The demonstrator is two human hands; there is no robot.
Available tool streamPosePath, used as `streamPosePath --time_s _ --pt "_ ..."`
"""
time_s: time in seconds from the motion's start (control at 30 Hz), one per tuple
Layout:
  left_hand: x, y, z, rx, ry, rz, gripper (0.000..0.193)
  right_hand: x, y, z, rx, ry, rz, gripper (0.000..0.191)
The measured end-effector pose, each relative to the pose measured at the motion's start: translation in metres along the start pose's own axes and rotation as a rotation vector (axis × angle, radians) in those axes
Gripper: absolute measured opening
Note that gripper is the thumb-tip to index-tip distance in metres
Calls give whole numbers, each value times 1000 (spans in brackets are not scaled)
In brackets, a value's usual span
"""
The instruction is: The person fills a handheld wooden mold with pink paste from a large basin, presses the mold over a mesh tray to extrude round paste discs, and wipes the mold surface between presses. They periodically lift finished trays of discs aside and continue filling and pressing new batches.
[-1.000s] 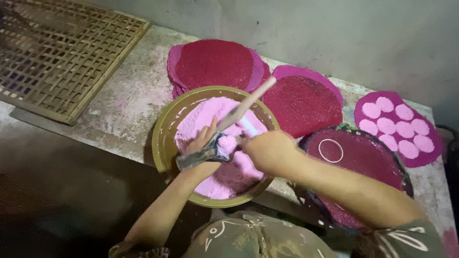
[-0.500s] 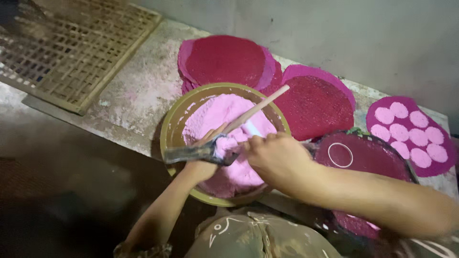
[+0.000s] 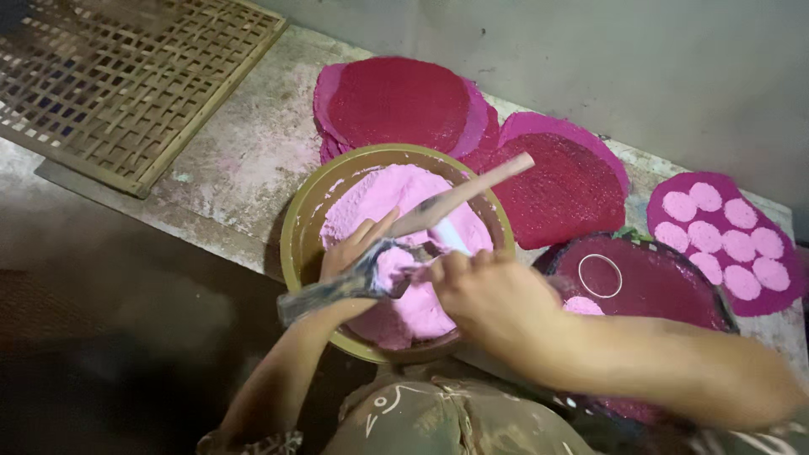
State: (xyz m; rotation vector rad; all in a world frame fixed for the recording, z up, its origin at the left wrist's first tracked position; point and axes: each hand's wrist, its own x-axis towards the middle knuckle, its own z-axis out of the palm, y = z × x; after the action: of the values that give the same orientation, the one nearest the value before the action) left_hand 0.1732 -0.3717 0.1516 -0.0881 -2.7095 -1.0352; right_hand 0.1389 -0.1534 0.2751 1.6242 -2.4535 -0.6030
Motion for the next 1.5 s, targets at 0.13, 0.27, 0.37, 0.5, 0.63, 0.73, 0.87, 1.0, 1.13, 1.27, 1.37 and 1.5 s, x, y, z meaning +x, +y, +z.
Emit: streamPosePath --time_s 0.13,0.27,0.37,0.5,0.63,0.73,0.87,1.0,1.13,1.27,1.37,1.5 --pt "6 10 17 52 -32 -85 68 27 -24 30 41 69 -10 18" --pt "14 -6 9 21 -160 -411 60 1 -1 18 113 34 46 23" --pt "10 -16 -4 -25 120 -297 58 -17 21 -4 401 84 202 38" --pt "9 -13 -3 46 330 -187 74 11 -1 12 854 352 349 47" --pt "13 -8 -3 90 308 -317 87 19 -47 73 1223 563 252 49" --pt "12 -7 -9 78 255 -411 89 7 -53 116 1355 204 287 47" --pt "7 -1 -7 229 401 -135 105 3 -35 131 1397 259 454 37" --pt "9 -12 6 96 271 -372 115 14 -38 129 1366 428 374 40" --pt "17 -65 11 -29 425 -76 102 14 -63 141 1413 371 239 40" --pt "16 -116 17 -717 461 -491 36 10 -69 153 1469 -132 319 39" --pt "7 -123 22 -1208 463 -468 19 16 -56 150 1531 -37 234 55" --pt "-33 -84 69 -1643 -122 -516 30 18 -34 133 1640 530 154 71"
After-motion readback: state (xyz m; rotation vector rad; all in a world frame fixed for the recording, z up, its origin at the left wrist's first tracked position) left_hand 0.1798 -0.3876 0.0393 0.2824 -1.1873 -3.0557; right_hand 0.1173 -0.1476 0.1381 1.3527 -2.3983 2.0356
